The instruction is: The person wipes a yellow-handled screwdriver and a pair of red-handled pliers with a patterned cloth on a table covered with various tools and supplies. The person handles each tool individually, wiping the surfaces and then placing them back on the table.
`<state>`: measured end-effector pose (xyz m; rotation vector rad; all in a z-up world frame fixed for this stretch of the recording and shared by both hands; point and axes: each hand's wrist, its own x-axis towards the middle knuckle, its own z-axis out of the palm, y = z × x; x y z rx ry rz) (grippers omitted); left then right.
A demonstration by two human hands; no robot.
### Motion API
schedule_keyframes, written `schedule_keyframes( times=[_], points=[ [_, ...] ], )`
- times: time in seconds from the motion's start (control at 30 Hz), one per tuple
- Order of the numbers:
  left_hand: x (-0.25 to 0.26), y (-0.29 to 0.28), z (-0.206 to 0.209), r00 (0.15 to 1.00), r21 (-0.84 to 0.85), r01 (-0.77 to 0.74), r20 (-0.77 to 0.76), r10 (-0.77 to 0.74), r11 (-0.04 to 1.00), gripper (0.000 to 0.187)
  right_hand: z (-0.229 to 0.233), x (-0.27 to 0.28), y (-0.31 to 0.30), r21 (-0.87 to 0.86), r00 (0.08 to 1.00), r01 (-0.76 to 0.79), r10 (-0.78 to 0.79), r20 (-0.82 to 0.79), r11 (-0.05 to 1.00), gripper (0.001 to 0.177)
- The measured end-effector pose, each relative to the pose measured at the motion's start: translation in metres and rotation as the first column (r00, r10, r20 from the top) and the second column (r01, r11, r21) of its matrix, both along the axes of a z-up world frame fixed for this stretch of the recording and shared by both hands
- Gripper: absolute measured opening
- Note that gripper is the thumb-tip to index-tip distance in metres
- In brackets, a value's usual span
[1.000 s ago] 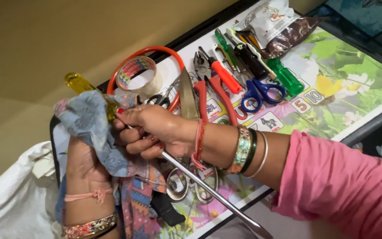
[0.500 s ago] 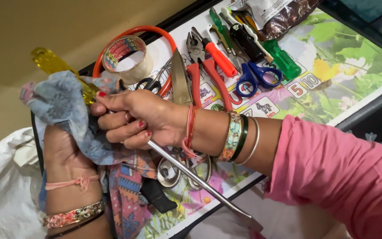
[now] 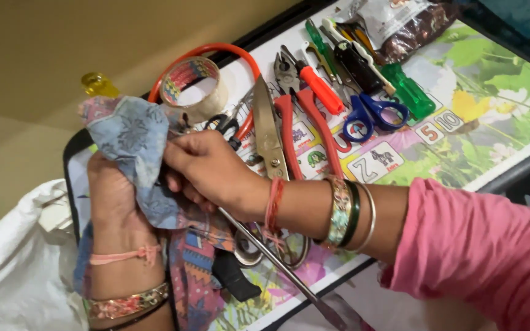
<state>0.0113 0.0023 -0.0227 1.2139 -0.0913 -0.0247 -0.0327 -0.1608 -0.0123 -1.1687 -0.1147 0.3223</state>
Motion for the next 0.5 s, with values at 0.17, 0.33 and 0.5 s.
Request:
schedule_keyframes(
  times=[0.17,0.33,0.5],
  points=[
    [0.007,-0.002,0.001,0.991,0.079,-0.13,-0.006,0.131,0.988,0.011,0.003,0.002,-0.003,0.063,0.998,-0.022,0.025,-0.054,0.998,0.031],
    [0.011,-0.004,-0.005,0.992,0.017,-0.113,-0.056,0.114,0.993,0.012,0.0,0.01,-0.015,0.259,0.968,-0.143,0.19,-0.166,0.955,0.029],
    [0.016,-0.003,-0.011,0.984,-0.211,-0.103,-0.164,0.069,0.972,0.023,-0.004,0.015,-0.021,0.331,0.958,-0.166,0.232,-0.171,0.929,0.033]
  ],
)
